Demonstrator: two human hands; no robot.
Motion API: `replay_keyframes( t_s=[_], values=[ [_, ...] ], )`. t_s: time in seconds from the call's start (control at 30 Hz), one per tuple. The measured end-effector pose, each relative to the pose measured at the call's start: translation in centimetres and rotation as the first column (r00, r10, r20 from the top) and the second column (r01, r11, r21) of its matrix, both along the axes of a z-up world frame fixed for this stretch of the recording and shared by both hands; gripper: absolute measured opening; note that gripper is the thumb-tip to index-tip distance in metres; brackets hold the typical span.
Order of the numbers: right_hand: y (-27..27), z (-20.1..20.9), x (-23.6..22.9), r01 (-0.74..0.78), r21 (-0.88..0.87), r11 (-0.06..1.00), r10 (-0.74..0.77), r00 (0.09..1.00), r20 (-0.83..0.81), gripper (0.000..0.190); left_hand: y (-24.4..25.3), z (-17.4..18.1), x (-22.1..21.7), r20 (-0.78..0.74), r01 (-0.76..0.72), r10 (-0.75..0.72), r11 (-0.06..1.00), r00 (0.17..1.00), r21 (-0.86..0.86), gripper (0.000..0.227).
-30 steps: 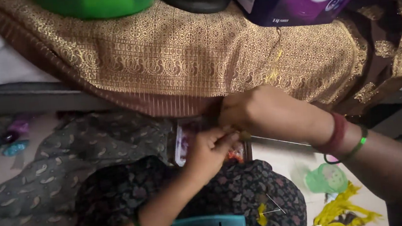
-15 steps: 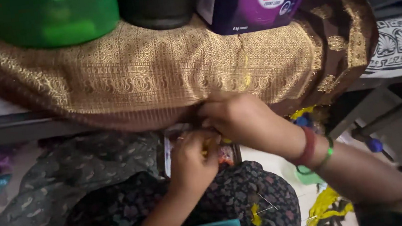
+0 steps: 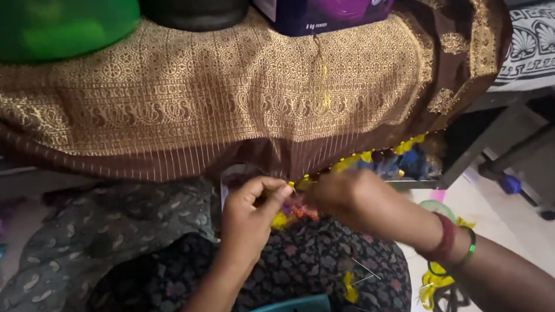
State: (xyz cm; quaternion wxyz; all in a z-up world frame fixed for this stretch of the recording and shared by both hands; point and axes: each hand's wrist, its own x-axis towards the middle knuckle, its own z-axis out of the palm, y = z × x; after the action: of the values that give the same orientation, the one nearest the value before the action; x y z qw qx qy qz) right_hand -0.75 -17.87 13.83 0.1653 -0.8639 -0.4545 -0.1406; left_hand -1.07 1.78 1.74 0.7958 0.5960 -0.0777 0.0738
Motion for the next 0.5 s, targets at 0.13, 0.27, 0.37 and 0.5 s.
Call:
replay_keyframes(
  t_s=[0.13,0.27,0.37,0.5],
  values=[
    [2.7,3.6,-0.3,-0.145,-0.062,0.987,0.148,0.988,0.037,0.028,0.9,2.3,-0.9,0.214,-0.217,0.157,0.929,0.964,0.299,0.014],
    [5.6,5.3,1.9,-0.186,-0.113,0.976,0.195,0.978,0.079,0.018,1.2,2.6,-1.0,0.408,-0.419,0.252,0.817,0.877,0.396,0.015],
    [7.1,4.0,3.1,-0.022,-0.18,0.983,0.048,0.989,0.139,0.021,1.7,4.2,-1.4,0.563,-0.571,0.249,0.636,0.788,0.519,0.013],
    [6.1,3.0,3.1,0.025,-0.207,0.978,0.017,0.98,0.196,0.013,1.2,5.6,-2.2,0.769,-0.745,0.12,0.379,0.627,0.548,0.017]
  ],
)
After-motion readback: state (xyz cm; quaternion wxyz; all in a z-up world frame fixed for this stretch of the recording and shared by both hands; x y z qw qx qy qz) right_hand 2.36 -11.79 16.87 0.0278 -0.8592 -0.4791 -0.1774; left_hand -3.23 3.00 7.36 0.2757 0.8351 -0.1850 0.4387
